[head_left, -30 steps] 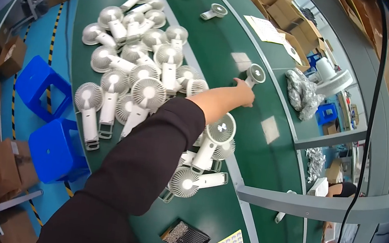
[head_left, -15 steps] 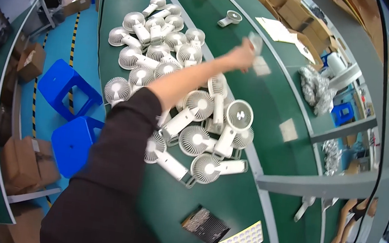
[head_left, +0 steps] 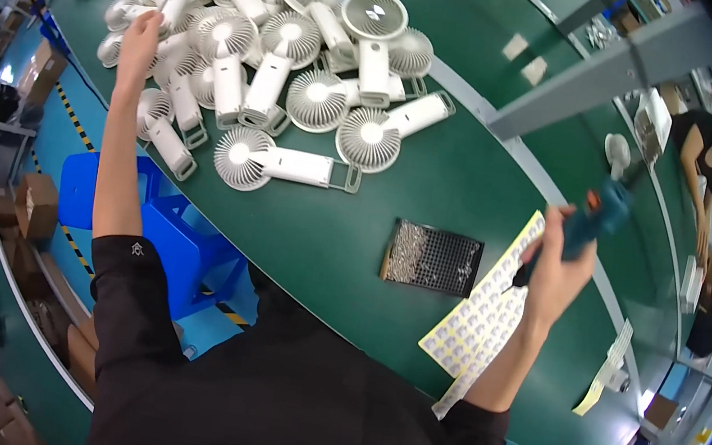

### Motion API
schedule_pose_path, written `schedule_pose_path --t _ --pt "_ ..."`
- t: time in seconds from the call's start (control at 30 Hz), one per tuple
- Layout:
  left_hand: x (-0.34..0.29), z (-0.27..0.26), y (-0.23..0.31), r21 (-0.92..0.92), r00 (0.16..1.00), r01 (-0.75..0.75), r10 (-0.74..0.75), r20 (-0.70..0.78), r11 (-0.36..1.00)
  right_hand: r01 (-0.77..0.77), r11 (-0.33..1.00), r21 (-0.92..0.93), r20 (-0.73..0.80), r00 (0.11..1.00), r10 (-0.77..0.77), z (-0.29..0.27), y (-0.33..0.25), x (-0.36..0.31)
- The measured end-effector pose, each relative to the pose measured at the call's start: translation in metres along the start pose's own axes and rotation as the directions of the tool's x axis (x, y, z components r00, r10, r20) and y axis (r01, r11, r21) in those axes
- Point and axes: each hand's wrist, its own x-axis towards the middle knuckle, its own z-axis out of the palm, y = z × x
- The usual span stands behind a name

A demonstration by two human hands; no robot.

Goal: Assemble handheld fans by screwing together components with an electric screwdriver.

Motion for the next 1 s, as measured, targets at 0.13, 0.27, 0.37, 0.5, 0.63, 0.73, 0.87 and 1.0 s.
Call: schedule_pose_path --t 0.13,0.27,0.37,0.5,0.63,0.73,0.87,1.0 --pt "-0.090 0.007 0.082 -0.033 0.944 -0.316 0.311 -0.112 0.948 0.078 0.916 -0.394 0.147 0.989 -0.021 0.005 0.026 0.018" --pt "-0.235 0.026 0.155 -0.315 0.689 -0.354 0.473 0.549 0.881 0.295 0.879 -0.375 0.282 0.939 -0.195 0.020 0.040 0.028" --pt "-0.291 0.063 0.169 -0.393 0.359 -0.610 0.682 0.637 0.688 0.315 0.830 -0.460 0.366 0.919 -0.146 0.034 0.051 0.037" --pt "-0.327 0.086 0.159 -0.441 0.183 -0.553 0.619 0.764 0.707 0.354 0.811 -0.467 0.374 0.910 -0.182 0.043 0.072 0.036" --pt "-0.338 0.088 0.151 -0.386 0.201 -0.558 0.570 0.797 0.735 0.396 0.774 -0.494 0.343 0.907 -0.246 0.047 0.083 0.039" --pt "-0.353 0.080 0.153 -0.326 0.224 -0.624 0.562 0.796 0.710 0.441 0.760 -0.478 0.336 0.891 -0.305 0.044 0.088 0.047" --pt "-0.379 0.064 0.156 -0.295 0.156 -0.748 0.589 0.793 0.595 0.449 0.756 -0.476 0.342 0.887 -0.311 0.044 0.091 0.059" --pt "-0.384 0.062 0.164 -0.564 -0.063 -0.584 0.660 0.749 0.584 0.509 0.753 -0.416 0.405 0.846 -0.348 0.046 0.098 0.063"
